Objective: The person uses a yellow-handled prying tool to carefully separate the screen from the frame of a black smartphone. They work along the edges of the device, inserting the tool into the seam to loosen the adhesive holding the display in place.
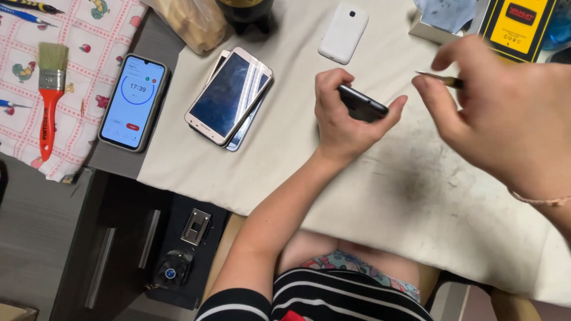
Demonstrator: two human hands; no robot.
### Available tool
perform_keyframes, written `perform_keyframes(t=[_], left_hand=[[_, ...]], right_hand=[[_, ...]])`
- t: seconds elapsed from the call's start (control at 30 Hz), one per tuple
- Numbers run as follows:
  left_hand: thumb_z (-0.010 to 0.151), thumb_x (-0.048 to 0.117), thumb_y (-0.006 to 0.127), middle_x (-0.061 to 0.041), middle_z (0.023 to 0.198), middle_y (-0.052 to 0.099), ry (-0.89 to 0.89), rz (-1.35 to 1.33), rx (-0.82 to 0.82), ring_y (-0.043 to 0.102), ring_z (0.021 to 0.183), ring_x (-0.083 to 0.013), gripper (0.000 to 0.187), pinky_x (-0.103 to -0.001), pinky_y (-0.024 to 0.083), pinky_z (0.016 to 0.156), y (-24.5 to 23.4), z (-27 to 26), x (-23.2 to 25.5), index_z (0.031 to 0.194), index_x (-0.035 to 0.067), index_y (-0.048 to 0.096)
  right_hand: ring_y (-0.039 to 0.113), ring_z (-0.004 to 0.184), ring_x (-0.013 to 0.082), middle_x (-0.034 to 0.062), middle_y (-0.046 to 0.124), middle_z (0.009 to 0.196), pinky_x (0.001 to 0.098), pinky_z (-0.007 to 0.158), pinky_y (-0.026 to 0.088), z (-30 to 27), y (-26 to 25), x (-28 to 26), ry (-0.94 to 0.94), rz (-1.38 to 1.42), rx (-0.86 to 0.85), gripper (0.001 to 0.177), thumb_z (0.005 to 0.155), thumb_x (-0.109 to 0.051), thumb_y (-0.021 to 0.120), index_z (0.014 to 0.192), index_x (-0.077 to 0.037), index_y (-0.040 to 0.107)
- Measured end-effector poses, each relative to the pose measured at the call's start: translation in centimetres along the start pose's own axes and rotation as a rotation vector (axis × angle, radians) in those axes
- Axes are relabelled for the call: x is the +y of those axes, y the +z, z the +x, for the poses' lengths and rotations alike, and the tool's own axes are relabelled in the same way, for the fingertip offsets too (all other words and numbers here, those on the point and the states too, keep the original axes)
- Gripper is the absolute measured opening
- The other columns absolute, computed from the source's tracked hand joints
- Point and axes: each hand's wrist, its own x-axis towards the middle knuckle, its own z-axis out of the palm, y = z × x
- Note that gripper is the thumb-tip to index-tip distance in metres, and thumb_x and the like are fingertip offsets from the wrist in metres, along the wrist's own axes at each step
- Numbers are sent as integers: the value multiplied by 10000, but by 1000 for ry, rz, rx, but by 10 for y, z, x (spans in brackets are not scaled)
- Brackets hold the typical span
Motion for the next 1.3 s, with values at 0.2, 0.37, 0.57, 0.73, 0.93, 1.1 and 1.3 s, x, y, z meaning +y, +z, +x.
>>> perform_keyframes(t=[0.2, 0.37, 0.57, 0.73, 0.93, 1.1, 1.3], left_hand=[[813, 455, 786, -185, 1430, 248, -310, -663, -64, 390, 1448, -455, 775, -598, 276, 1292, 30, -16, -32, 1178, 157, 170], [789, 420, 802, -207, 1487, 305, -46, -249, -293, 410, 1461, -422, 634, -544, 385, 1239, 17, -15, -35, 1076, 74, 355], [877, 417, 767, -16, 1025, 608, 60, 142, -568, 599, 805, -187, 392, -323, 486, 687, 11, -12, -49, 937, 128, 509], [985, 303, 693, -81, 1352, 616, -60, 95, -741, 614, 1257, -255, 422, -366, 502, 1064, 13, -13, -55, 1325, 93, 555], [977, 294, 759, -77, 1455, 568, -127, 126, -770, 636, 1294, -299, 476, -436, 548, 1094, 11, -15, -42, 1388, 151, 567], [1008, 248, 723, -98, 1507, 505, -56, 161, -801, 638, 1282, -337, 426, -473, 569, 1060, 11, -13, -40, 1380, 135, 548], [998, 281, 740, -101, 1492, 517, 61, 218, -821, 673, 1237, -325, 415, -493, 562, 1042, 16, -15, -49, 1348, 123, 580]], right_hand=[[380, 574, 101, 15, 357, 672, 258, 576, 392, -41, 105, 32, 623, 1079, 485, 481, 1306, -363, 427, 1435, 38, 659], [503, 894, 213, 118, 483, 1012, 348, 843, 499, -63, 144, 34, 693, 1206, 685, 533, 1092, -308, 322, 1306, 41, 663], [498, 458, 164, 56, 510, 567, 257, 455, 394, -66, 138, 1, 1081, 1235, 834, 858, 914, -738, 334, 1119, 0, 720], [736, 816, 274, 324, 694, 1117, 290, 682, 606, -84, 181, -4, 907, 1486, 784, 678, 1021, -624, 453, 1352, -34, 493], [668, 923, 319, 296, 568, 1166, 364, 757, 616, -85, 183, -19, 560, 1374, 725, 246, 1098, 41, 535, 1311, 101, 426], [625, 952, 384, 193, 456, 1063, 462, 934, 534, -88, 186, -15, 365, 1030, 863, 218, 1044, -108, 648, 1030, 100, 582], [657, 812, 355, 107, 527, 828, 585, 1120, 383, -87, 185, -25, 231, 1060, 736, 130, 1092, -46, 405, 1040, 56, 466]])
